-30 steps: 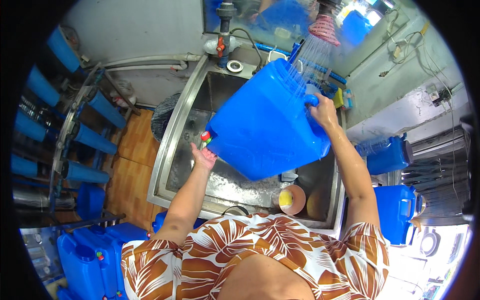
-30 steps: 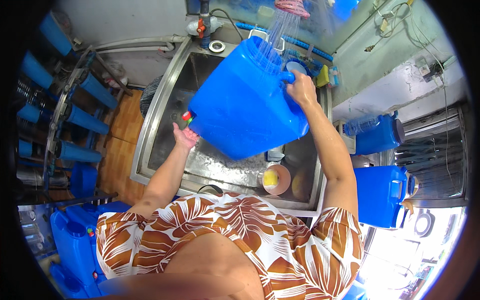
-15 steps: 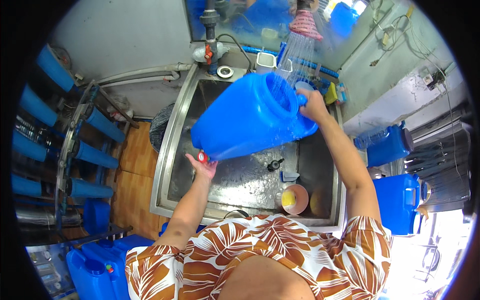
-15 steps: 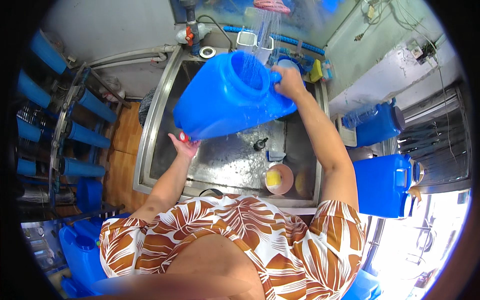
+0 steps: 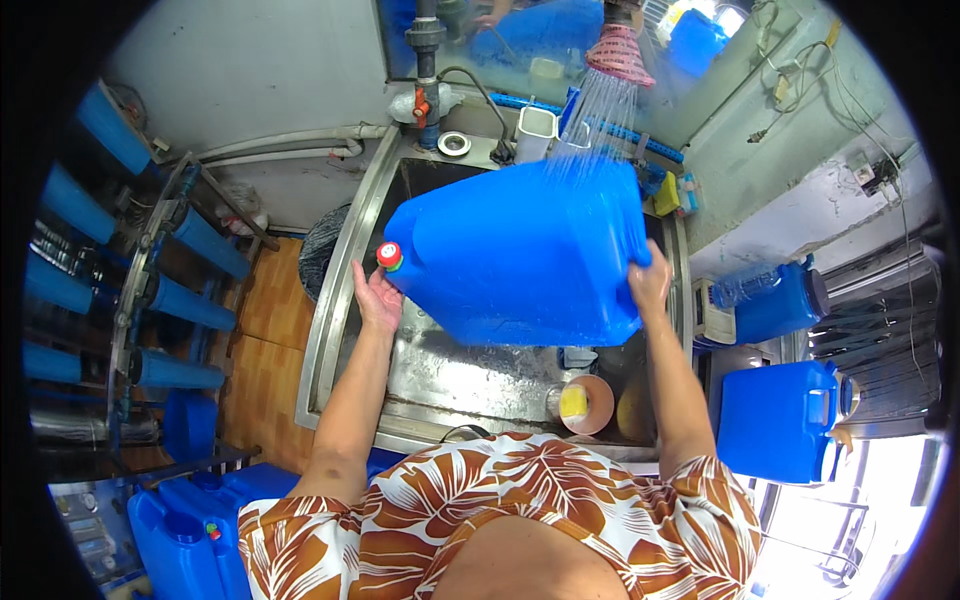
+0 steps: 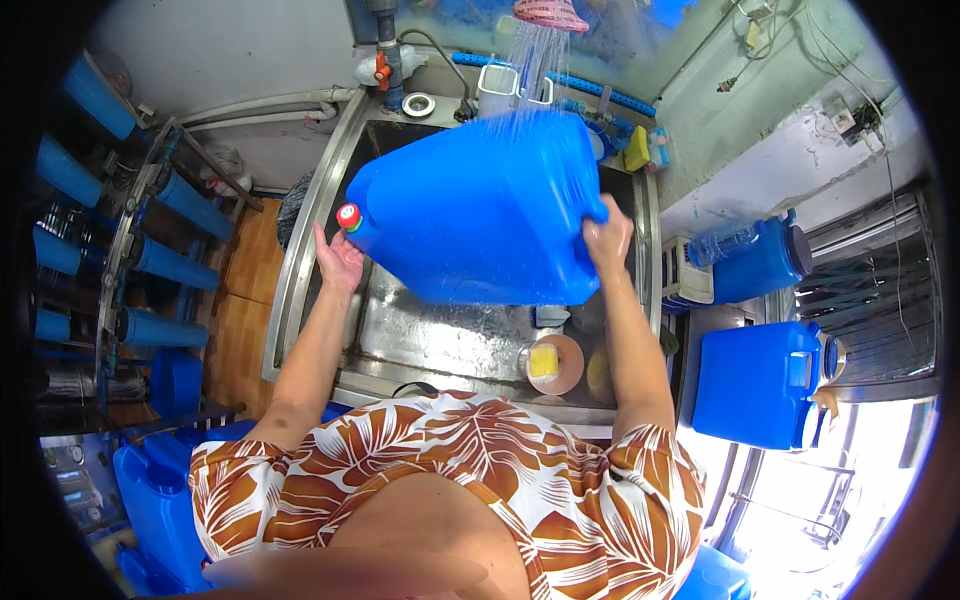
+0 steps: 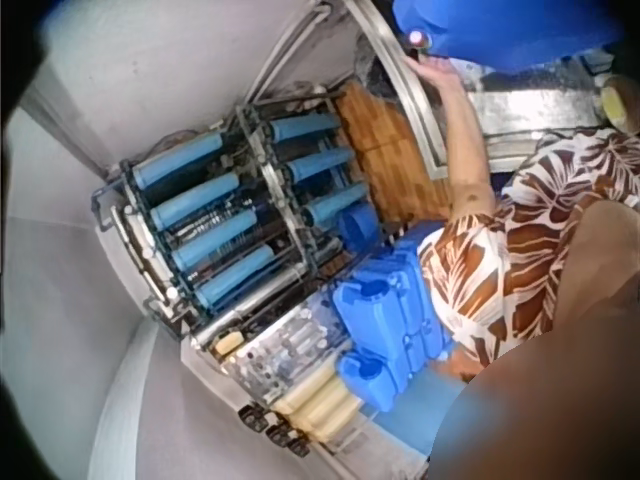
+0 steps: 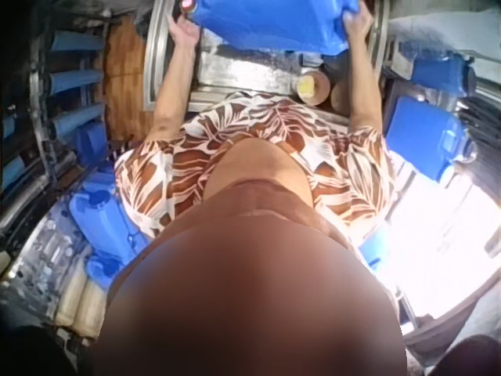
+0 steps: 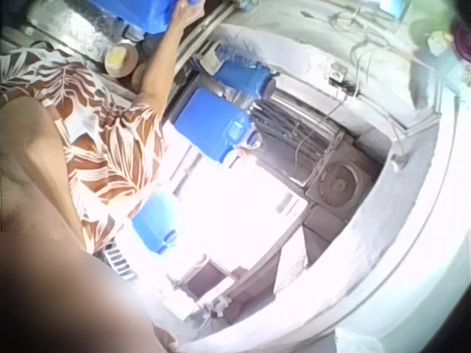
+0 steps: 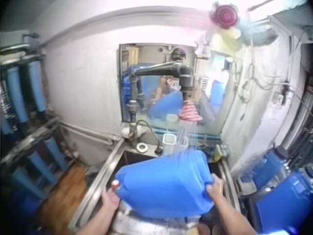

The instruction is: The person washes a blue plastic container in a stainless steel sink using a yellow sponge and running water. They scrub the exterior and interior, rinse thoroughly, and then place the container on a nearby counter. The person also rinses the container's lid under the tap and secures it onto the container.

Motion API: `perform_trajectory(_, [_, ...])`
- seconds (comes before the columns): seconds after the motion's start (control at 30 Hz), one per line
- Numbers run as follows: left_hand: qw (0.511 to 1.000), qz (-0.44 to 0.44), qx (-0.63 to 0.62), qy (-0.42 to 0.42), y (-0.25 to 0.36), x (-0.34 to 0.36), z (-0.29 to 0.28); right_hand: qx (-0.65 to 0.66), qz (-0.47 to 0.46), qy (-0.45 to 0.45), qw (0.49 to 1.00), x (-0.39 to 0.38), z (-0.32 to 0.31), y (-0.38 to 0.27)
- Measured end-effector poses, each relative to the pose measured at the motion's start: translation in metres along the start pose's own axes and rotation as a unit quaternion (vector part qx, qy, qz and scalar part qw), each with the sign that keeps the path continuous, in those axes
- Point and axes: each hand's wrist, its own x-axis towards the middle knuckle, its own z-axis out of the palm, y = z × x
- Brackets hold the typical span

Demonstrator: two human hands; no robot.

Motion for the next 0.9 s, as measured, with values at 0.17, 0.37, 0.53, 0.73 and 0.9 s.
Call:
perform_trajectory(0.17, [0.991,0.036,0.126,-0.022,0.016,-0.006,0.016,-0.016,0.134,-0.062,0.989,-0.062,0.001,0.027])
perform_trajectory(0.37, [0.983,0.067,0.168,-0.017,0.029,-0.010,0.043,0.033,0.194,-0.037,0.980,-0.117,0.024,0.071])
perform_trajectory(0.53, [0.942,0.077,0.319,-0.071,0.069,0.004,0.084,0.047,0.379,-0.126,0.916,-0.132,0.031,0.066])
perform_trajectory(0.73, [0.865,0.067,0.439,-0.233,0.099,0.019,0.148,0.172,0.414,-0.302,0.842,-0.156,0.021,0.044])
perform_trajectory(0.9, [0.790,-0.059,0.448,-0.415,0.078,0.023,0.218,0.199,0.420,-0.332,0.821,-0.175,0.018,0.038])
